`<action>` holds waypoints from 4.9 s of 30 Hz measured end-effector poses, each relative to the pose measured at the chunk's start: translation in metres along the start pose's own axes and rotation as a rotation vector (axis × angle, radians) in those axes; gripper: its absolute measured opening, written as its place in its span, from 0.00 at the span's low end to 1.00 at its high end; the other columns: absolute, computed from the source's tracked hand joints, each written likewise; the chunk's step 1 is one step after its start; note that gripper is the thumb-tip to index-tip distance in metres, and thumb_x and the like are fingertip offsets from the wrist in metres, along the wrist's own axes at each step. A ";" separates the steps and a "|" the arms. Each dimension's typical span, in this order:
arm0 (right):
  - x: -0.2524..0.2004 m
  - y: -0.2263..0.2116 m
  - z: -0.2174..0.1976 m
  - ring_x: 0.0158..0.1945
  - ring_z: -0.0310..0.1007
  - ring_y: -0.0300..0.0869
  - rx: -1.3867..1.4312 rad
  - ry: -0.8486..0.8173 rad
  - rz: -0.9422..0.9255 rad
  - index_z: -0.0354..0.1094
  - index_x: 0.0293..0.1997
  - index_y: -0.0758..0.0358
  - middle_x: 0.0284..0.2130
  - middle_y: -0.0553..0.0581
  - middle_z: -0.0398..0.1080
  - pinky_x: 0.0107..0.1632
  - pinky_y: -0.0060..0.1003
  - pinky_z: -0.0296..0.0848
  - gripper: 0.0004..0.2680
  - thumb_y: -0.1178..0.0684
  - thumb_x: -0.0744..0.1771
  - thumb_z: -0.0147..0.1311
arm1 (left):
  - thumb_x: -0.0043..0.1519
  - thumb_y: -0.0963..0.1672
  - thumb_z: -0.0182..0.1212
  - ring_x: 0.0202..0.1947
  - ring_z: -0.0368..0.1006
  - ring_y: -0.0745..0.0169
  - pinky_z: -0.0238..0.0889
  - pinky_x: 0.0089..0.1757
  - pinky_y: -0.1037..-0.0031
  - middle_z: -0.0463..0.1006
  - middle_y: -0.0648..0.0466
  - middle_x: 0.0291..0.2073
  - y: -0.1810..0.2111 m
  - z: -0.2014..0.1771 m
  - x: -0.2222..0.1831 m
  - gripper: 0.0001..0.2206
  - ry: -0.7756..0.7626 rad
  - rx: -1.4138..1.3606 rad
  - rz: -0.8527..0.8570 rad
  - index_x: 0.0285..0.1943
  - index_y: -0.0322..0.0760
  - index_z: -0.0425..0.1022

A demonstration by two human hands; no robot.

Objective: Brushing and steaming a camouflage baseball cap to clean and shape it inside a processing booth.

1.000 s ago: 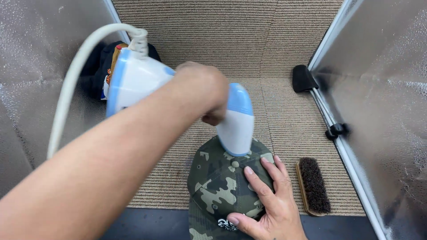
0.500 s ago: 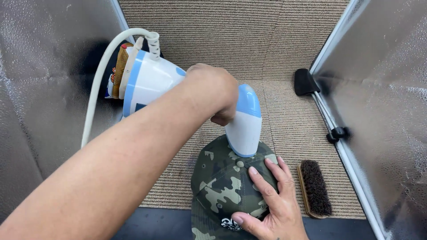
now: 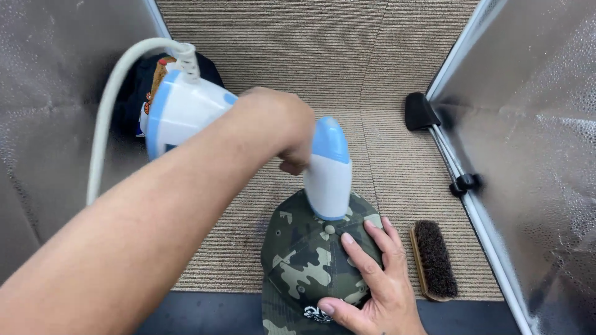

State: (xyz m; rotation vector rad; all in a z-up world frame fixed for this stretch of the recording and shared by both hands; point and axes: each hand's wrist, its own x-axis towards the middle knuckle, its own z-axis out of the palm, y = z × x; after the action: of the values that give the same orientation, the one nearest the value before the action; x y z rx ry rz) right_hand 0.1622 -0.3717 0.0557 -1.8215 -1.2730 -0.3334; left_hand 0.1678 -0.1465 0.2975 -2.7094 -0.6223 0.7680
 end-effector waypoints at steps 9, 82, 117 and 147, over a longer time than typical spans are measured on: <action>-0.005 0.004 0.003 0.78 0.42 0.71 -0.020 0.016 0.042 0.66 0.66 0.50 0.69 0.65 0.54 0.74 0.73 0.48 0.32 0.30 0.57 0.65 | 0.60 0.52 0.59 0.59 0.74 0.59 0.65 0.57 0.65 0.77 0.67 0.58 0.043 -0.026 0.011 0.19 0.006 0.164 0.169 0.61 0.62 0.76; 0.104 -0.037 -0.028 0.59 0.61 0.41 -0.047 -0.488 0.623 0.64 0.66 0.50 0.51 0.52 0.57 0.62 0.46 0.68 0.31 0.31 0.58 0.49 | 0.52 0.50 0.67 0.50 0.75 0.55 0.63 0.53 0.67 0.83 0.54 0.49 -0.055 0.225 -0.059 0.20 -0.063 -1.344 -0.118 0.54 0.48 0.80; 0.107 -0.041 -0.026 0.77 0.50 0.40 0.025 -0.512 0.617 0.70 0.64 0.42 0.73 0.45 0.57 0.74 0.46 0.52 0.24 0.40 0.60 0.58 | 0.57 0.51 0.69 0.19 0.72 0.50 0.70 0.25 0.61 0.74 0.40 0.22 -0.002 0.289 -0.092 0.23 -0.265 -2.077 -0.332 0.51 0.32 0.70; 0.106 -0.037 -0.027 0.77 0.50 0.39 0.011 -0.509 0.586 0.69 0.65 0.42 0.73 0.45 0.57 0.75 0.48 0.48 0.24 0.36 0.62 0.50 | 0.52 0.50 0.70 0.24 0.72 0.52 0.73 0.26 0.61 0.72 0.40 0.25 -0.036 0.271 0.002 0.31 -0.277 -1.879 -0.112 0.62 0.28 0.67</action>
State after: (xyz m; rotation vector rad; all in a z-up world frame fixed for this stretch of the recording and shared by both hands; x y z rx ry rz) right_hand 0.1836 -0.3218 0.1577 -2.2478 -0.9801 0.4844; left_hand 0.0093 -0.0795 0.0849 -3.8641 -2.5412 0.5476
